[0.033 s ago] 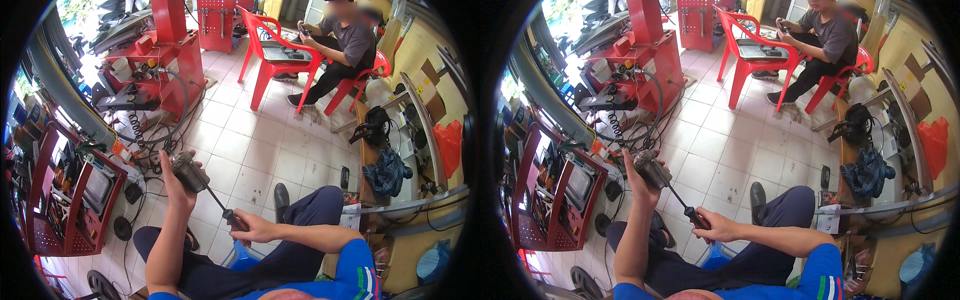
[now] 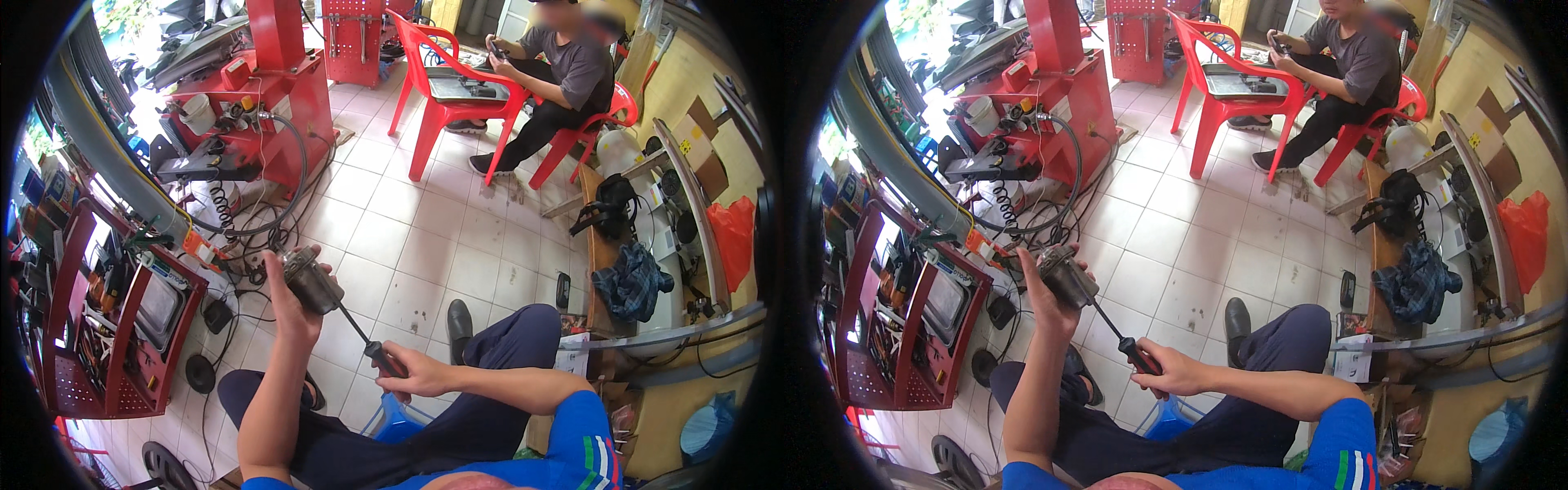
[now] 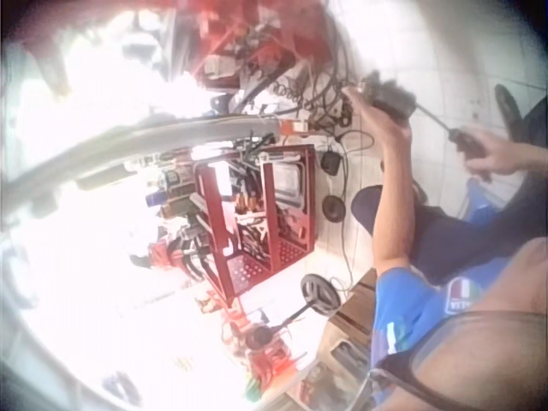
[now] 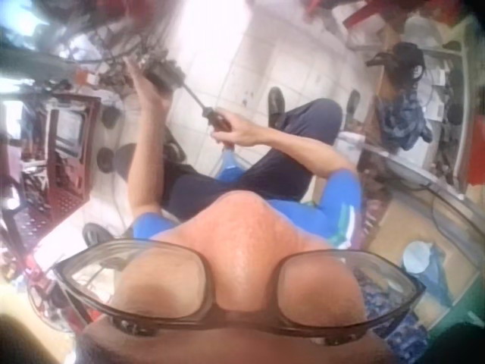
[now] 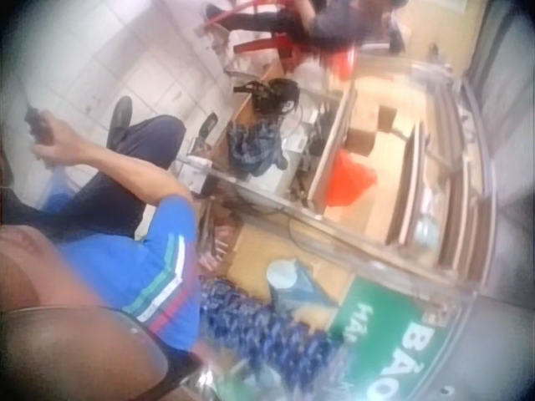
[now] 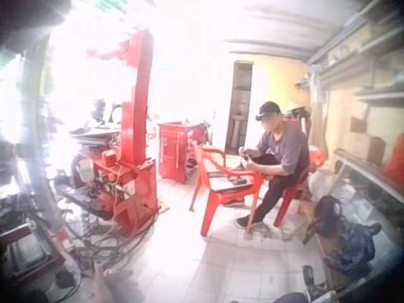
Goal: The person holds a small metal motor component and uses a screwdriver to remove screws from its housing, turning the part over to work on different sides.
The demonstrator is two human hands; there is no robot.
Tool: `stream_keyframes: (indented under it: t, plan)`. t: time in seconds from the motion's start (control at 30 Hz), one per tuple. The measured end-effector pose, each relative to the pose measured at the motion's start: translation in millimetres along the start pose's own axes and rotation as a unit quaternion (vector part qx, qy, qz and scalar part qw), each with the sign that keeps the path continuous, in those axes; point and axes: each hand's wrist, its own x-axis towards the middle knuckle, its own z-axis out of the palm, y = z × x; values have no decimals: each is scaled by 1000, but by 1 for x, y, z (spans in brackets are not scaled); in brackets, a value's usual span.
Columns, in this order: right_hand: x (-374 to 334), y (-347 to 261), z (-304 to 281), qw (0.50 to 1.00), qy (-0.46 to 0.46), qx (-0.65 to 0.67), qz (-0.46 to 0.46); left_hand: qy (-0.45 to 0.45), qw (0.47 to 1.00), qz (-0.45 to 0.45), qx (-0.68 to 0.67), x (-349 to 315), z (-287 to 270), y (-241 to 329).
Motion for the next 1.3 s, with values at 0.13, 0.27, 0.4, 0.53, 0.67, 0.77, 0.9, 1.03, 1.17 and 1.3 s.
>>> stream_keyframes:
  t: [0.13,0.27,0.4,0.53,0.67,0.77,0.9,1.03,1.17,1.3]
  plan:
    - [-4,-1,-4,1000,1,16,-18,-15,995,31,89,9,-11,-13]
    - [-7,-5,-3,1000,0,14,-24,7,994,24,103,9,-3,-13]
    - [-10,-3,-5,999,4,9,-36,16,993,32,112,5,9,-14]
    - [-12,-10,-7,999,16,-10,-26,12,993,23,113,8,3,-14]
    - [-12,1,-13,982,88,-131,-102,12,992,16,124,9,4,-16]
    - [-8,7,-10,987,97,-69,-104,7,992,20,123,11,2,-16]
    - [-1,-7,-15,996,16,74,56,3,989,14,146,7,8,-18]
    - [-10,-13,-20,989,26,118,88,18,993,-21,118,10,7,-17]
    - [-11,-19,-35,977,11,205,64,5,998,-25,59,14,-1,-8]
    - [6,-36,-42,968,56,246,-16,-8,999,-13,-48,11,2,3]
